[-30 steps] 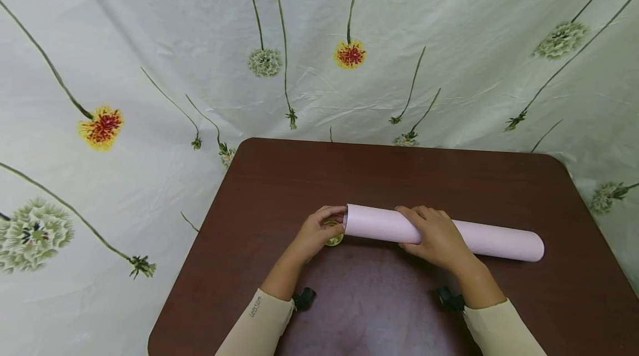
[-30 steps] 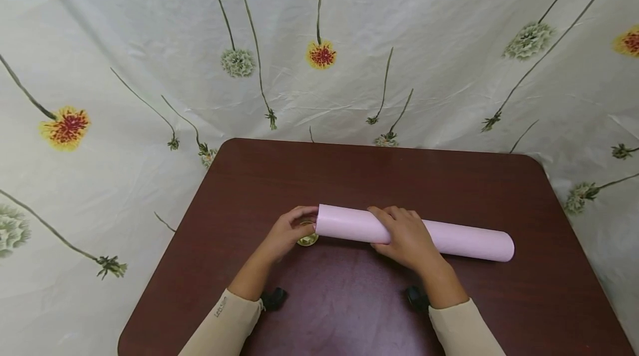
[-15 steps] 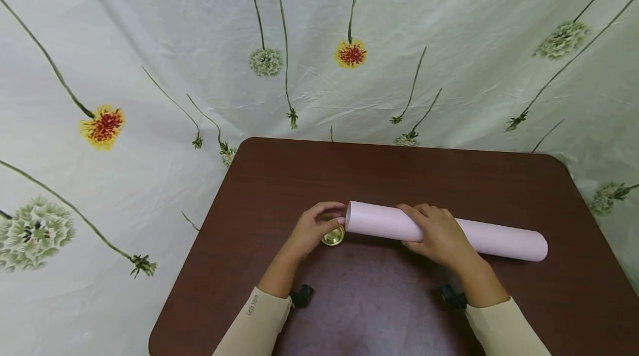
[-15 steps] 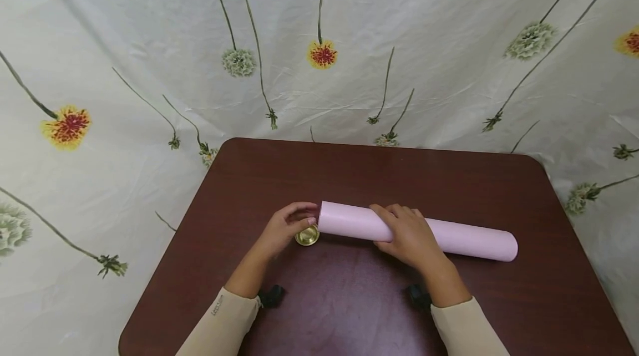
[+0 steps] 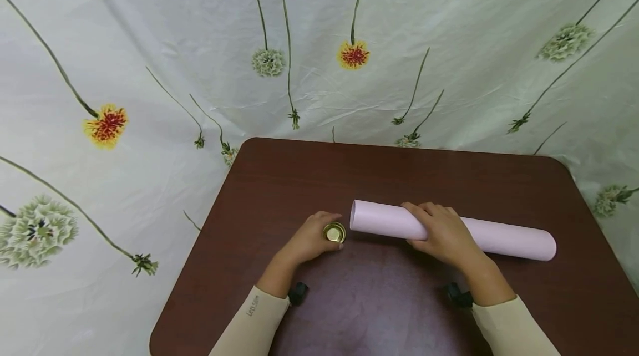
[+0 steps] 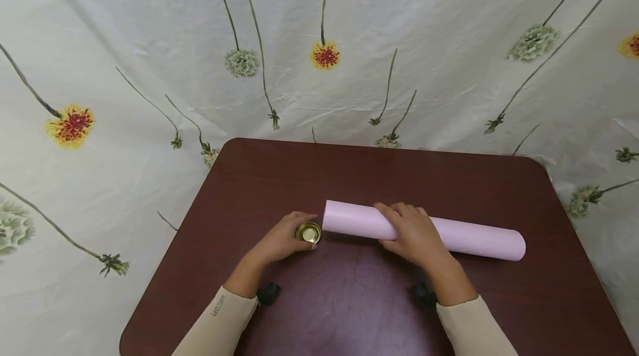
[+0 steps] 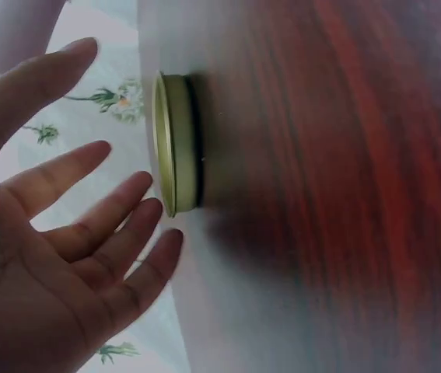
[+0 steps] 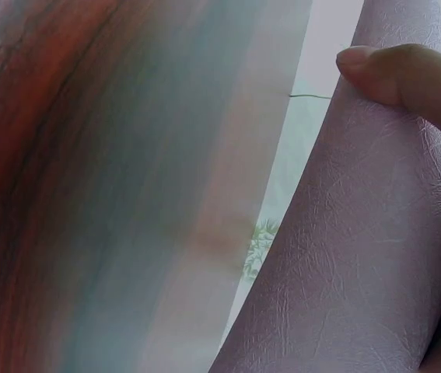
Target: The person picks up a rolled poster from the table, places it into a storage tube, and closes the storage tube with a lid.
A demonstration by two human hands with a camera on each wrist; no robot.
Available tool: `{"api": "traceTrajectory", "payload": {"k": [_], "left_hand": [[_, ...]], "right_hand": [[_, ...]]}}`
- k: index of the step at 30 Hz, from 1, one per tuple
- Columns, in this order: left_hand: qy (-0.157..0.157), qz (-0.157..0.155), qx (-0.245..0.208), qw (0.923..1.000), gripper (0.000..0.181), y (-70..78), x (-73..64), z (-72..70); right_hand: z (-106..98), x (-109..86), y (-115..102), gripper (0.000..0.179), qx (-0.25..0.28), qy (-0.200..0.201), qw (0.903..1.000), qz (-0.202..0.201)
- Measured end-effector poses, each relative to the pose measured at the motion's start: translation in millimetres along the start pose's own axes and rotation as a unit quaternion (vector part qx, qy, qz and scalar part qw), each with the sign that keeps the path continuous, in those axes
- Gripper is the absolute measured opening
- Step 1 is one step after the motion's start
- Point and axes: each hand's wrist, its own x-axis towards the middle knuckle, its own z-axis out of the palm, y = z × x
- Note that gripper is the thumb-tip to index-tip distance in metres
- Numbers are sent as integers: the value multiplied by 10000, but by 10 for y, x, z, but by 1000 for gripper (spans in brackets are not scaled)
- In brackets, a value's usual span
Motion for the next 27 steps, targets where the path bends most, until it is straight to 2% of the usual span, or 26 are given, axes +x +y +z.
{"api": "traceTrajectory", "payload": {"k": [6, 12, 16, 20, 22, 25, 27], "left_hand": [[-157, 80, 603, 9980, 76, -7, -23, 48], [-96, 206, 1196, 9926, 74, -5, -7, 77], [-73, 126, 1291, 9915, 71, -2, 6, 94], [-25, 16, 1046, 9945, 67, -2, 17, 74], [22, -72, 753, 9971, 66, -13, 26, 60], [102, -315, -6, 9995, 66, -19, 39, 25], [165, -459, -551, 9973, 66, -13, 45, -5]], "right_hand": [[-8, -6, 22, 81, -66, -30, 10000, -61], [3, -14, 44, 81, -137, -40, 9999, -72], [4, -16, 49, 80, -145, -45, 9999, -56], [-9, -19, 47, 80, -133, -18, 9999, -61], [-15, -21, 46, 80, -132, -19, 9999, -59], [-19, -21, 45, 80, -134, -27, 9999, -52], [-22, -21, 44, 80, -133, -33, 9999, -41]]}}
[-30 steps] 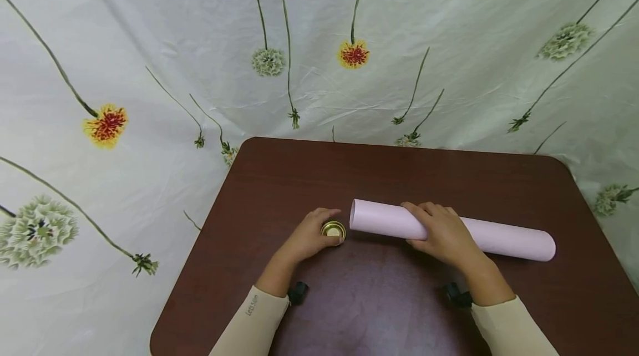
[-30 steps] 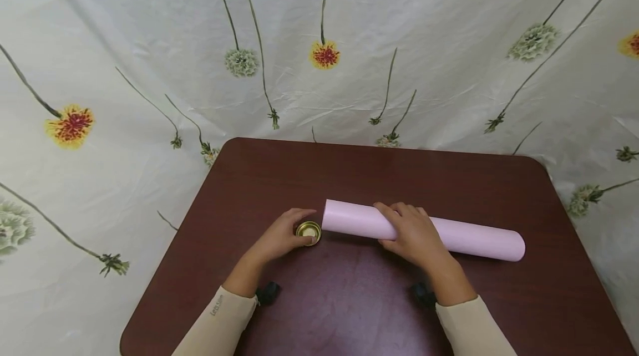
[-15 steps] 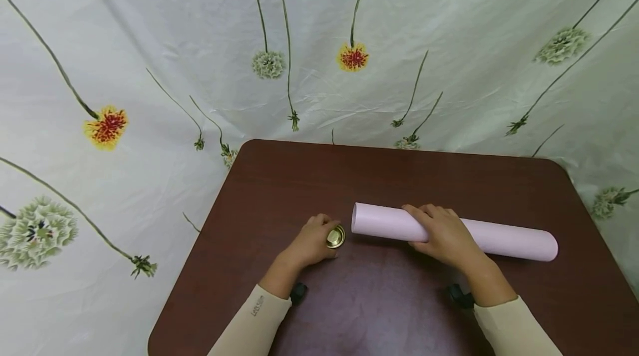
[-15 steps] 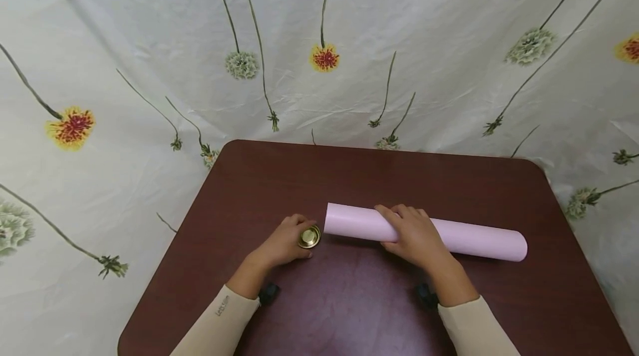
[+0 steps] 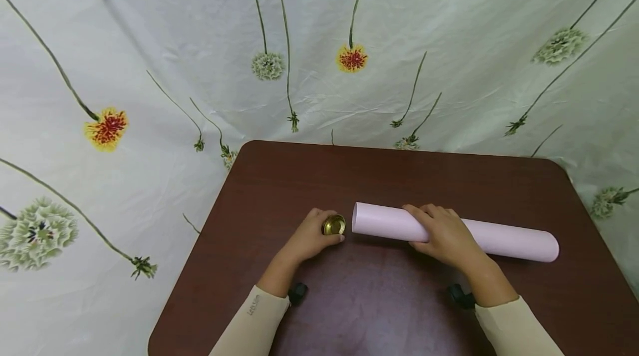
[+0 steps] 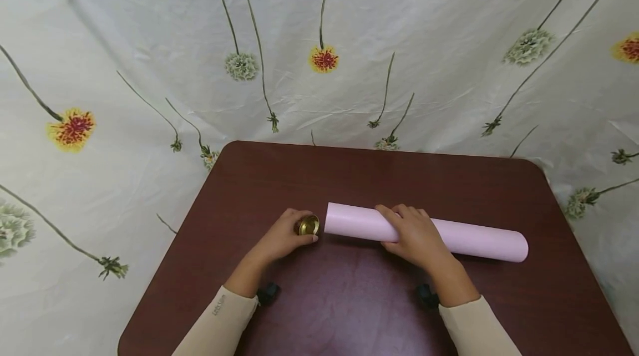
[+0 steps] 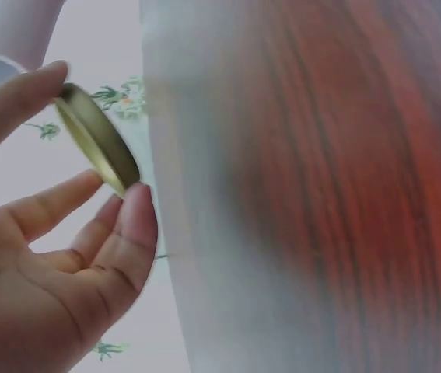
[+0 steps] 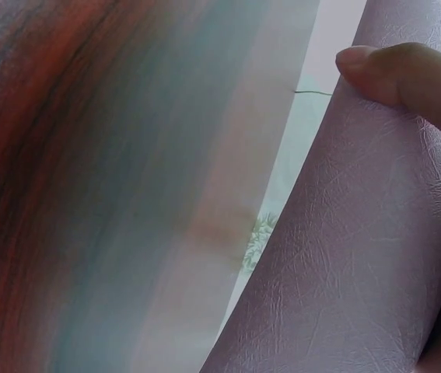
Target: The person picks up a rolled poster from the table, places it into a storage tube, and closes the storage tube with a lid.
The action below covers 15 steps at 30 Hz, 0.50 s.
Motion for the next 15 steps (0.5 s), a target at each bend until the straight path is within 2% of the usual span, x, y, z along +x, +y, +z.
{"api": "traceTrajectory", "payload": {"k": [4, 9, 15], "left_hand": [[121, -157, -769, 9968, 67, 35, -1, -45], [247, -208, -1376, 9900, 62, 81, -6, -69], [261, 16, -1838, 9826, 58, 123, -2, -79]], "right_hand": [[-5, -4, -4, 80, 6, -13, 10000, 9], [-9, -7, -13, 80, 12, -26, 10000, 21], [-13, -9, -28, 81, 32, -10, 10000, 1]]}}
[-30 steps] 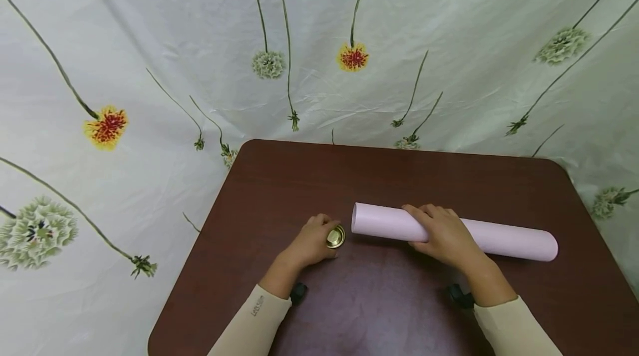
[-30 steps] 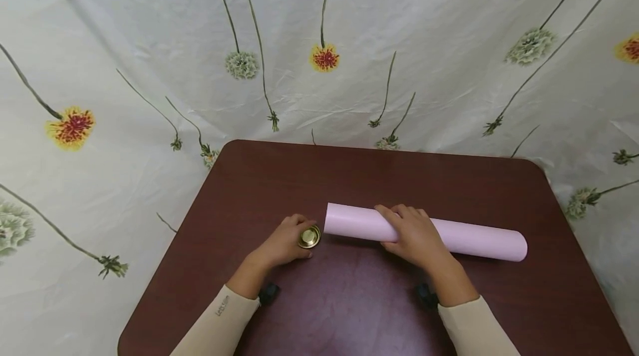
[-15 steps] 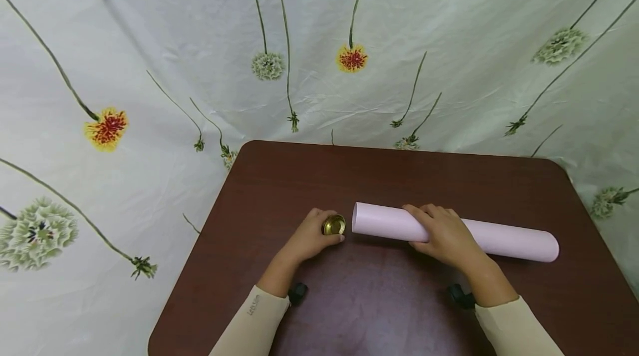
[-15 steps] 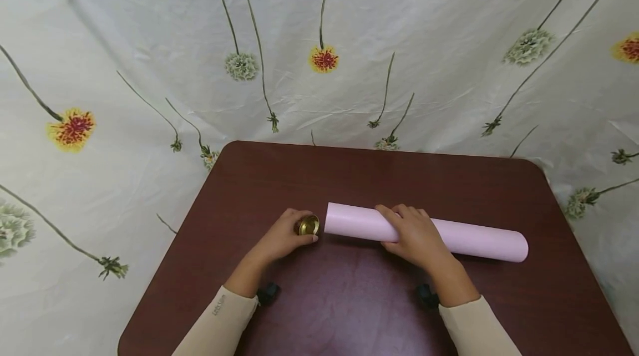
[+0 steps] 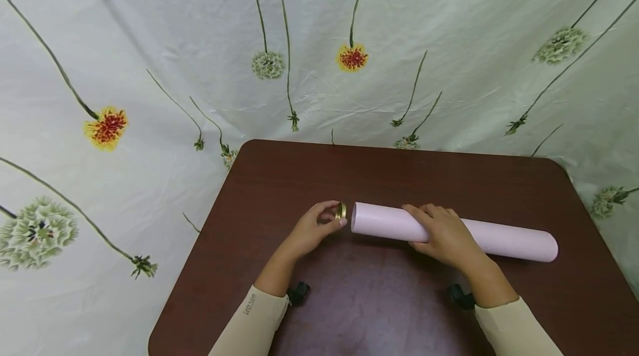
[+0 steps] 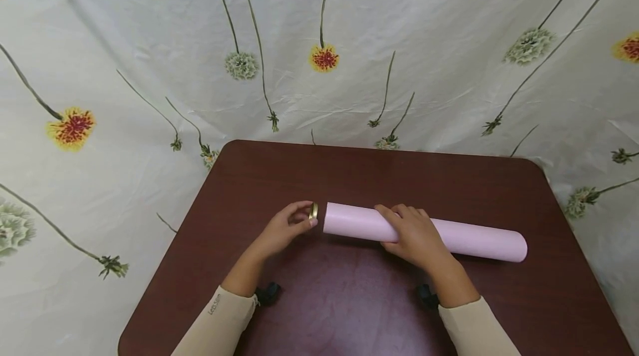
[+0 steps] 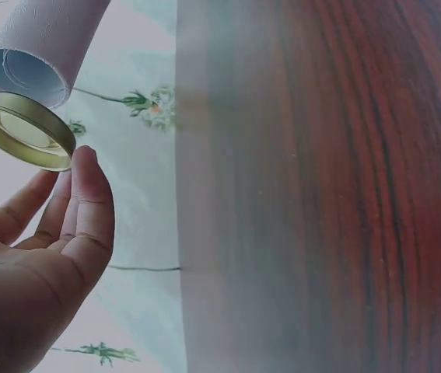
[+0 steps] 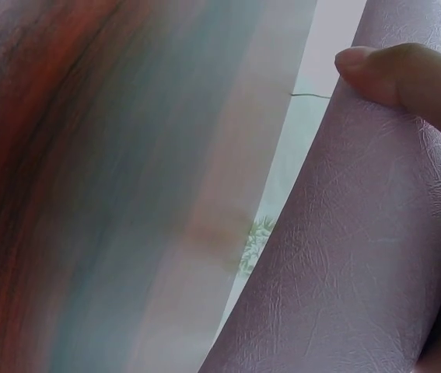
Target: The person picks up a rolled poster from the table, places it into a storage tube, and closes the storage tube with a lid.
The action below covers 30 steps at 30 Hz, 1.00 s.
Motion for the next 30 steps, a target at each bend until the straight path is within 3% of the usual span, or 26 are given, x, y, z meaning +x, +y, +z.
{"api": "traceTrajectory", "payload": {"k": [11, 30], "left_hand": [[-160, 116, -317, 9993, 57, 93, -22, 16], [-238, 310, -322, 9987, 56, 177, -78, 78]], "right_hand": [[7, 1, -30, 81, 36, 15, 10000, -14], [36, 2, -71, 83, 200, 164, 9996, -103]]}}
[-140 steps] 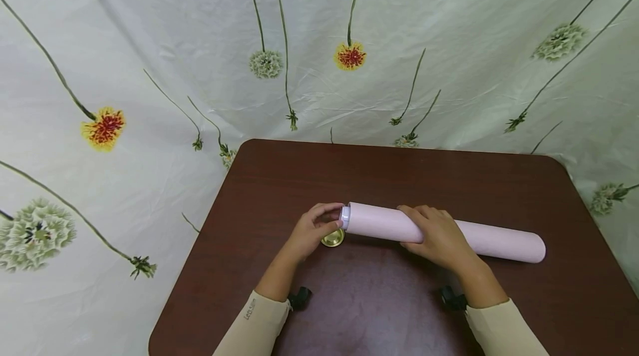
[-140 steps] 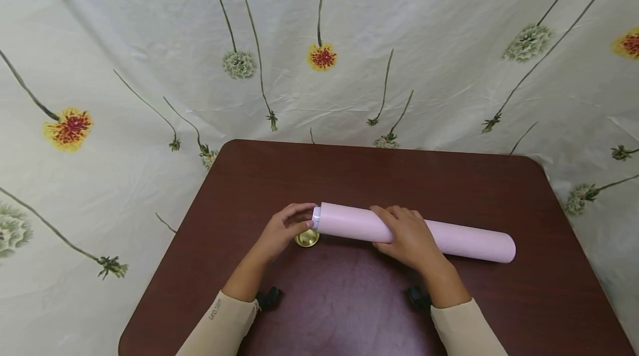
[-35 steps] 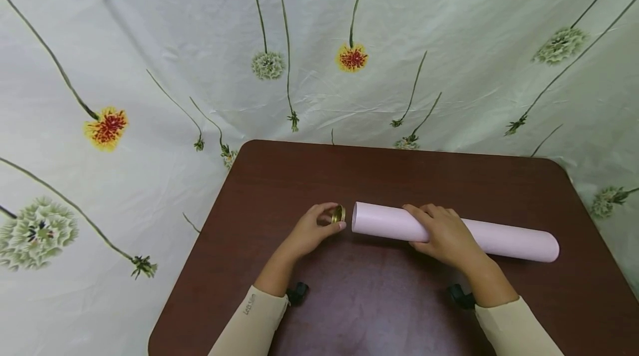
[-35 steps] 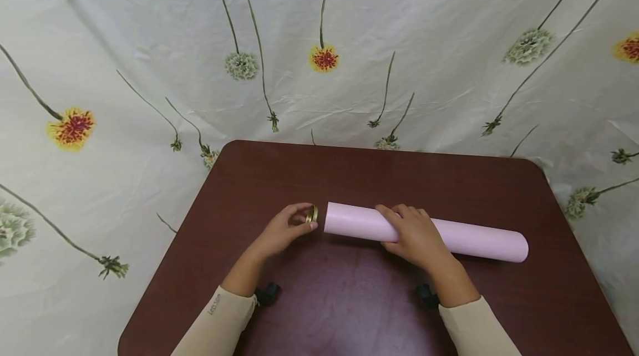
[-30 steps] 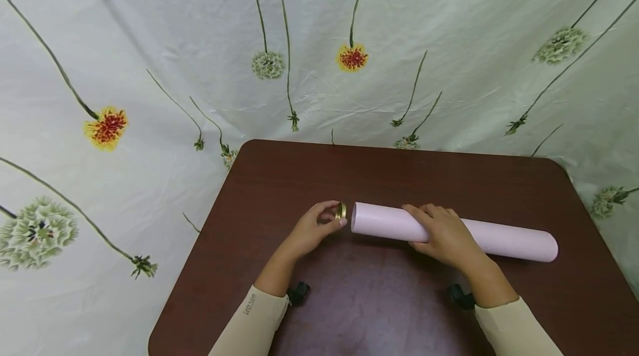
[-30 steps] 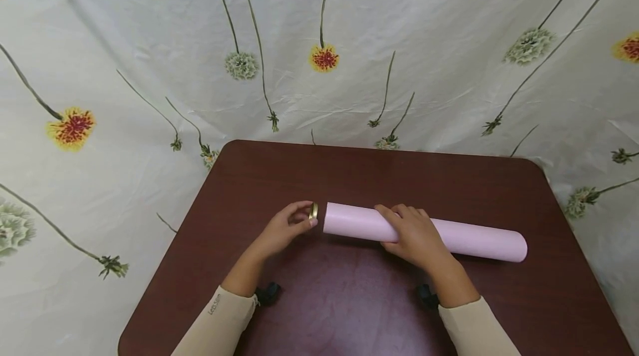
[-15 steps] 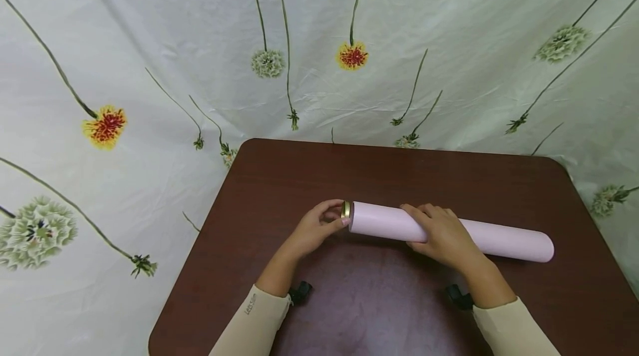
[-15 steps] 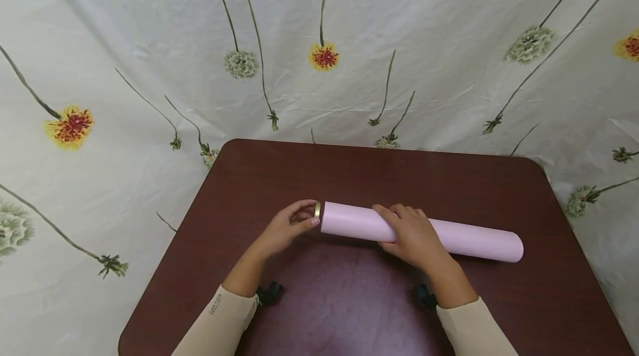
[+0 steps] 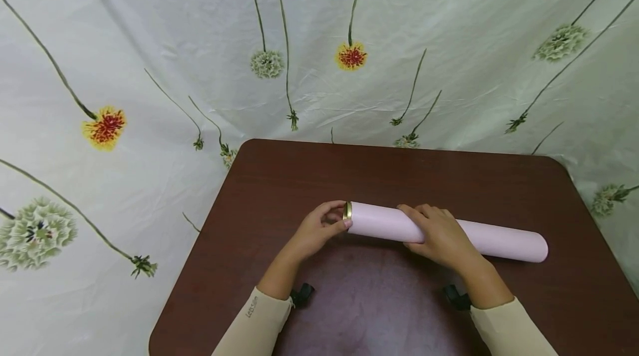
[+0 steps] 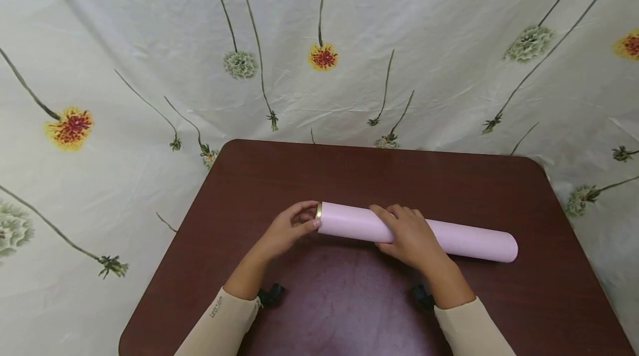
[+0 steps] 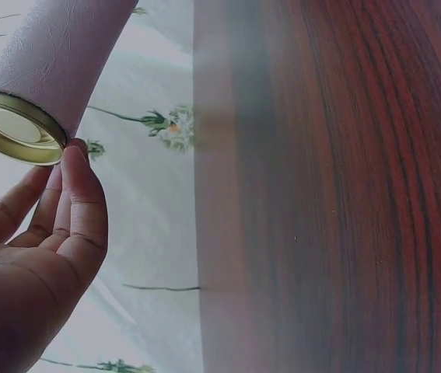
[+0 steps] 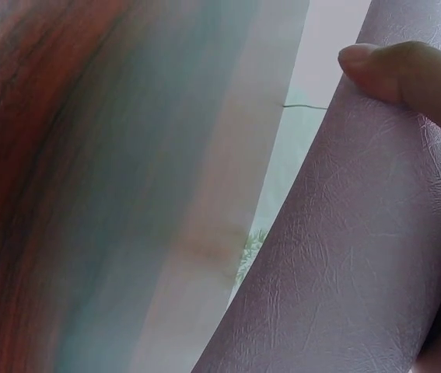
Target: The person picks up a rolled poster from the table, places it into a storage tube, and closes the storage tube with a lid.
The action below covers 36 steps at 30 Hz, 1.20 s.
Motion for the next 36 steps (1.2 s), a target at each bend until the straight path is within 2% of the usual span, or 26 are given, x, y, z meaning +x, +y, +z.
{"api": "traceTrajectory", "payload": {"k": [7, 14, 22, 26, 29, 34, 36], "left_hand": [[20, -53, -97, 9999, 58, 2, -2, 4], [-25, -70, -477, 9988, 54, -18, 25, 58], [-307, 141, -721, 9968, 62, 5, 32, 105], [-278, 171, -776, 9965, 63, 41, 31, 142], [-121, 220, -583, 9980, 63, 53, 40, 177], [169, 275, 63, 9995, 63, 84, 60, 244], [248, 277, 141, 9992, 63, 97, 65, 271]], "right_hand": [[5, -2, -7, 83, 25, 2, 10000, -8], [20, 0, -23, 83, 61, 38, 10000, -2], [29, 19, -59, 82, 60, -36, 10000, 27], [39, 31, -76, 81, 48, -27, 10000, 28], [48, 41, -94, 81, 61, -23, 10000, 16], [60, 59, -135, 82, 97, -20, 10000, -2], [65, 65, -145, 82, 105, -17, 9999, 6]]}}
